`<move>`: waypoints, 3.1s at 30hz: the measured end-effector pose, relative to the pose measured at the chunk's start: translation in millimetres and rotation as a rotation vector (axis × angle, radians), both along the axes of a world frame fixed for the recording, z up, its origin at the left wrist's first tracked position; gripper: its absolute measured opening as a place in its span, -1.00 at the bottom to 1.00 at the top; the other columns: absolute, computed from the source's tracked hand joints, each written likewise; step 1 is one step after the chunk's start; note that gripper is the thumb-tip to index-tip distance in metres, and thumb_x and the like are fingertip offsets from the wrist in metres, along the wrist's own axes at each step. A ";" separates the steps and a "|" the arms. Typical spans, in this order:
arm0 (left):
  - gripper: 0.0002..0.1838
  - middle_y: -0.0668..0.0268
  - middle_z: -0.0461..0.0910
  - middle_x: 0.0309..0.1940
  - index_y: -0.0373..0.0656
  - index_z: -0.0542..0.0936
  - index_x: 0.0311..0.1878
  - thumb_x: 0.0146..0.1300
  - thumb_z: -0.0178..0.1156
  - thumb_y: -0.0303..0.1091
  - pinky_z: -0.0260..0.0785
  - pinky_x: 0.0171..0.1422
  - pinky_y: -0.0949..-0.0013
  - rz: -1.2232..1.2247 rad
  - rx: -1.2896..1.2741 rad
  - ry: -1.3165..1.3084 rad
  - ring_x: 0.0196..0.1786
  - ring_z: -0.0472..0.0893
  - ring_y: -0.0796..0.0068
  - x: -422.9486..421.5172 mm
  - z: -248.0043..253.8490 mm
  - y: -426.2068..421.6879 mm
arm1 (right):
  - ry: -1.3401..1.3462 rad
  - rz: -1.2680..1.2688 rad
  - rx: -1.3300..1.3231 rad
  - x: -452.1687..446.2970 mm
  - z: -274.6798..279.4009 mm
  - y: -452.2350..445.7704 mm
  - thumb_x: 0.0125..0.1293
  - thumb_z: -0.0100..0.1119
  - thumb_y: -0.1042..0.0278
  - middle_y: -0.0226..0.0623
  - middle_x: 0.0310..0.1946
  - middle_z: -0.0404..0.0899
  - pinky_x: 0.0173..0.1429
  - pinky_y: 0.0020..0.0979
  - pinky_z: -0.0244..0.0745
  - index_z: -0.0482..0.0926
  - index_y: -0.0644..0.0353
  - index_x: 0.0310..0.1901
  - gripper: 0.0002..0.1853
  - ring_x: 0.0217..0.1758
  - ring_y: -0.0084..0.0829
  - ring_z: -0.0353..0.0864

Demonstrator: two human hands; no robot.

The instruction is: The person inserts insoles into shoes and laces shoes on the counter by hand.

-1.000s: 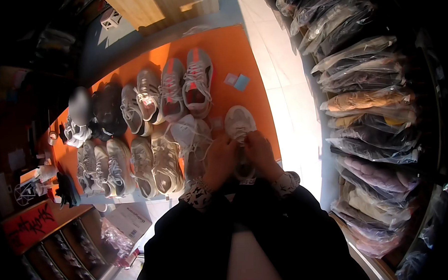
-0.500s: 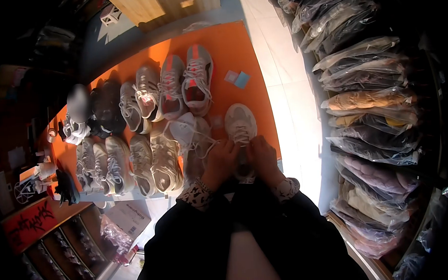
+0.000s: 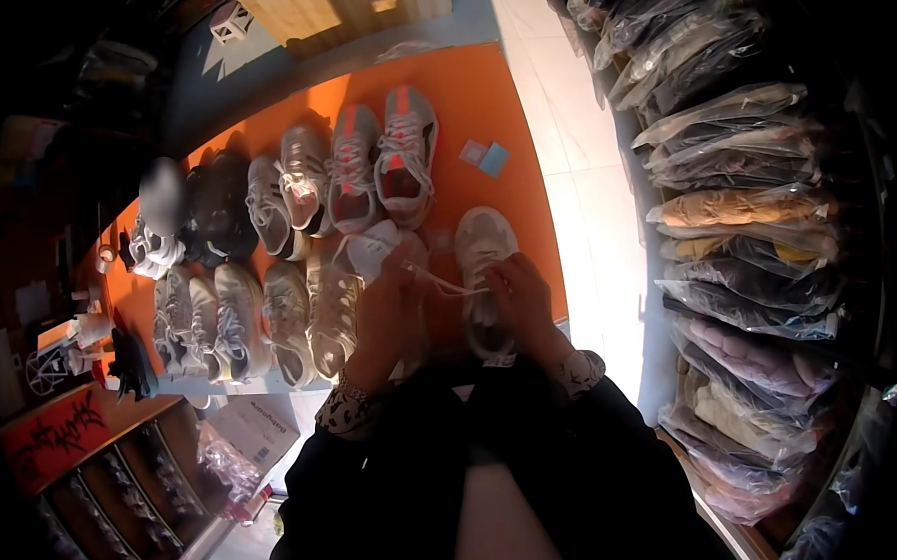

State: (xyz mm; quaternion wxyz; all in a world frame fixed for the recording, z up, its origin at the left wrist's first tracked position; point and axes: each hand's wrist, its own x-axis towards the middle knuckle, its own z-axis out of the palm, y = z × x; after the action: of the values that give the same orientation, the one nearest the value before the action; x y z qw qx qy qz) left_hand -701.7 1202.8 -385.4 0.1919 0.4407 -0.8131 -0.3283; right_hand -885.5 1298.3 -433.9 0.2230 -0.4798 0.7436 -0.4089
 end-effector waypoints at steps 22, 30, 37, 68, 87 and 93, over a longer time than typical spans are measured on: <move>-0.94 0.25 0.56 -0.37 -0.15 0.60 -0.42 0.04 0.25 -0.40 0.48 -0.22 0.19 -0.151 -0.063 -0.015 -0.27 0.60 0.17 -14.9 -29.1 21.0 | -0.769 0.058 0.193 -50.6 36.9 -30.9 0.43 -0.02 0.29 -0.41 -0.47 0.52 -0.12 -0.48 0.34 0.51 0.24 -0.32 -0.77 -0.32 -0.54 0.45; -0.94 0.24 0.54 -0.35 -0.16 0.56 -0.42 0.09 0.22 -0.40 0.48 -0.25 0.17 -0.058 -0.015 -0.001 -0.28 0.60 0.14 -22.1 -30.0 23.3 | 0.005 0.254 0.117 -15.6 11.1 -7.7 0.03 0.26 0.42 -0.25 -0.34 0.50 -0.14 -0.23 0.47 0.61 0.16 -0.42 -0.94 -0.20 -0.18 0.54; -0.95 0.24 0.56 -0.28 -0.13 0.58 -0.36 0.11 0.22 -0.40 0.48 -0.21 0.15 -0.011 0.003 -0.001 -0.25 0.61 0.09 -25.8 -34.4 27.2 | 0.326 0.353 -0.046 -11.4 -0.7 -5.8 -0.06 0.20 0.49 -0.23 -0.37 0.48 -0.20 -0.22 0.43 0.55 0.15 -0.42 -0.90 -0.23 -0.20 0.50; -0.83 0.23 0.57 -0.35 -0.18 0.52 -0.28 0.01 0.22 -0.46 0.47 -0.31 0.25 -0.223 -0.345 0.114 -0.34 0.58 0.23 -39.7 -39.5 57.6 | 0.061 0.142 0.143 -34.0 35.8 18.0 0.14 0.29 0.40 -0.24 -0.44 0.56 -0.31 -0.34 0.49 0.71 0.17 -0.26 -0.87 -0.44 -0.24 0.61; -0.77 0.21 0.61 -0.34 -0.16 0.54 -0.25 -0.05 0.29 -0.47 0.48 -0.26 0.23 -0.131 -0.237 0.111 -0.29 0.59 0.17 -37.4 -41.4 56.6 | 0.366 0.502 0.005 -51.1 18.6 10.1 0.05 0.24 0.35 -0.36 -0.52 0.47 -0.36 -0.28 0.45 0.56 0.05 -0.36 -0.90 -0.39 -0.29 0.55; -0.75 0.22 0.62 -0.32 -0.15 0.55 -0.24 -0.06 0.30 -0.47 0.48 -0.24 0.23 -0.131 -0.221 0.107 -0.28 0.59 0.18 -36.6 -42.8 57.3 | 0.455 0.622 -0.036 -52.0 19.7 -2.6 -0.03 0.23 0.41 -0.41 -0.41 0.46 -0.27 -0.32 0.44 0.54 0.05 -0.41 -0.89 -0.27 -0.31 0.49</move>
State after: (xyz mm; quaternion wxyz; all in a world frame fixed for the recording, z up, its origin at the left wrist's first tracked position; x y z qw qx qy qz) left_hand -738.3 1260.2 -428.2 0.2605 0.3448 -0.8599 -0.2716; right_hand -937.4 1295.7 -414.2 0.1573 -0.7648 0.5857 -0.2176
